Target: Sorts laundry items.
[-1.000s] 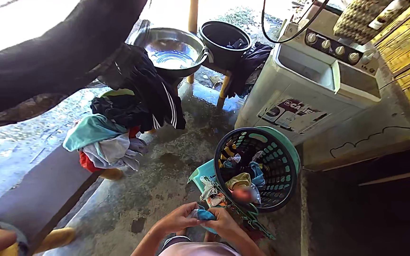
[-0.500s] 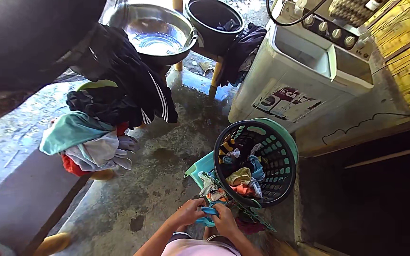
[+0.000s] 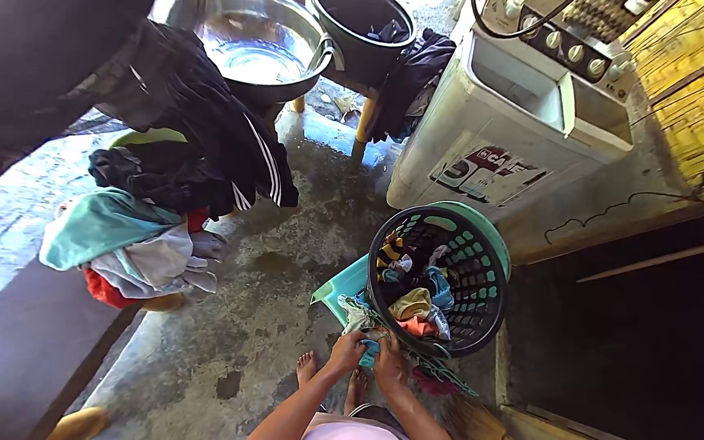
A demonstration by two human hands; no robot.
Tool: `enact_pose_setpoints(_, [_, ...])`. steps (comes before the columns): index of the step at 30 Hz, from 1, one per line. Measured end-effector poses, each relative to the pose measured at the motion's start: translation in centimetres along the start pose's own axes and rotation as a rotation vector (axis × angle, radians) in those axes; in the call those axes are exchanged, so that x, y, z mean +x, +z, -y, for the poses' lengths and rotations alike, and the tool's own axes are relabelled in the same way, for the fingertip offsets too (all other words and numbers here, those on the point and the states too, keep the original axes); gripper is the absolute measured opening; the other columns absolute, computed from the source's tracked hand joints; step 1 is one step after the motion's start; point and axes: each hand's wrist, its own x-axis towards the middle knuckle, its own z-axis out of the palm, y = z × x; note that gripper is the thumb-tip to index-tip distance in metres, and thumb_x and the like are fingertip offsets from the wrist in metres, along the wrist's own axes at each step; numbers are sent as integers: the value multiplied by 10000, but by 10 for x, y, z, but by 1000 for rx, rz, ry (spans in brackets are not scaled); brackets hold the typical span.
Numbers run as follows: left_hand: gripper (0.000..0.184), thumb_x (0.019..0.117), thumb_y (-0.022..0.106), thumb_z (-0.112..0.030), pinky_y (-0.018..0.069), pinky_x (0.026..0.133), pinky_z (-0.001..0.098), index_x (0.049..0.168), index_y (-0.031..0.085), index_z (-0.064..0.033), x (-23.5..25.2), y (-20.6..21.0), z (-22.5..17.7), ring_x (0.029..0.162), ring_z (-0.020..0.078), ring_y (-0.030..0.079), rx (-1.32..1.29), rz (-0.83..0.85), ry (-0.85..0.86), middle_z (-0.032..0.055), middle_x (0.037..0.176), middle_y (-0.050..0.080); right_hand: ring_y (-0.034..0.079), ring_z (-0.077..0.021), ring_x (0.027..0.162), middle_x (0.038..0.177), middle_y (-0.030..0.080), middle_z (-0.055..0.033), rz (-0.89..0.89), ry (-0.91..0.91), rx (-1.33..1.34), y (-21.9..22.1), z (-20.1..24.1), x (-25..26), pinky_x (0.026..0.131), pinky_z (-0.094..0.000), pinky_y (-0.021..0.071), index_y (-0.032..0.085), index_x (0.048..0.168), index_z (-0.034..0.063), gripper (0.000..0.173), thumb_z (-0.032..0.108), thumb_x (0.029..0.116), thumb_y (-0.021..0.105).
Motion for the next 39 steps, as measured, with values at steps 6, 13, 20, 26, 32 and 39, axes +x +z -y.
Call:
enact_pose_setpoints(6, [294, 1027, 543, -134, 474, 1014, 530, 1258, 643, 18, 2, 8, 7, 1130, 350, 649, -21, -8, -56, 229, 1189, 677, 701, -371, 1039, 1545, 430, -235, 7, 26, -41, 10, -2, 10, 866, -482, 576, 570, 1402, 52, 389, 88, 1022, 500])
enact_pose_setpoints(13, [315, 1031, 519, -102, 440, 1078, 509, 1292, 635, 31, 7, 15, 5, 1226, 352, 609, -14, -44, -45, 238, 1284, 643, 690, -383, 1079, 1520, 463, -240, -1, 23, -49, 9, -4, 14, 888, -496, 569, 536, 1450, 68, 426, 84, 1028, 487])
enact_pose_setpoints(20, [323, 1038, 500, -98, 439, 1070, 545, 1310, 629, 19, 10, 30, 9, 1226, 381, 610, -67, -77, -107, 247, 1278, 649, 611, -403, 1235, 1519, 458, -252, 87, -1, -48, 4, -11, 14, 1005, -516, 511, 485, 1484, 38, 436, 93, 1053, 443])
enact_pose_setpoints(26, [274, 1032, 491, -40, 483, 1004, 481, 1250, 652, 5, 13, 45, 6, 1122, 287, 652, -384, -185, -105, 193, 1199, 684, 689, -383, 1087, 1277, 650, -233, -130, -97, -10, 14, -17, 11, 900, -511, 558, 639, 1290, -4, 313, 72, 1028, 484])
enact_pose_setpoints(32, [262, 1039, 485, -28, 498, 920, 459, 1234, 660, -13, 15, 64, -4, 1009, 257, 657, -557, -339, -183, 172, 1104, 697, 715, -399, 988, 1238, 667, -239, -224, -152, -13, 21, -24, 11, 815, -525, 581, 675, 1241, 3, 283, 57, 1014, 515])
enact_pose_setpoints(39, [227, 1039, 530, -64, 495, 936, 455, 1177, 700, -4, 18, 67, -3, 1005, 237, 667, -581, -411, -220, 156, 1072, 719, 730, -413, 819, 1099, 708, -252, -380, -231, 0, 27, -30, 10, 679, -541, 586, 723, 1163, 0, 249, 35, 977, 561])
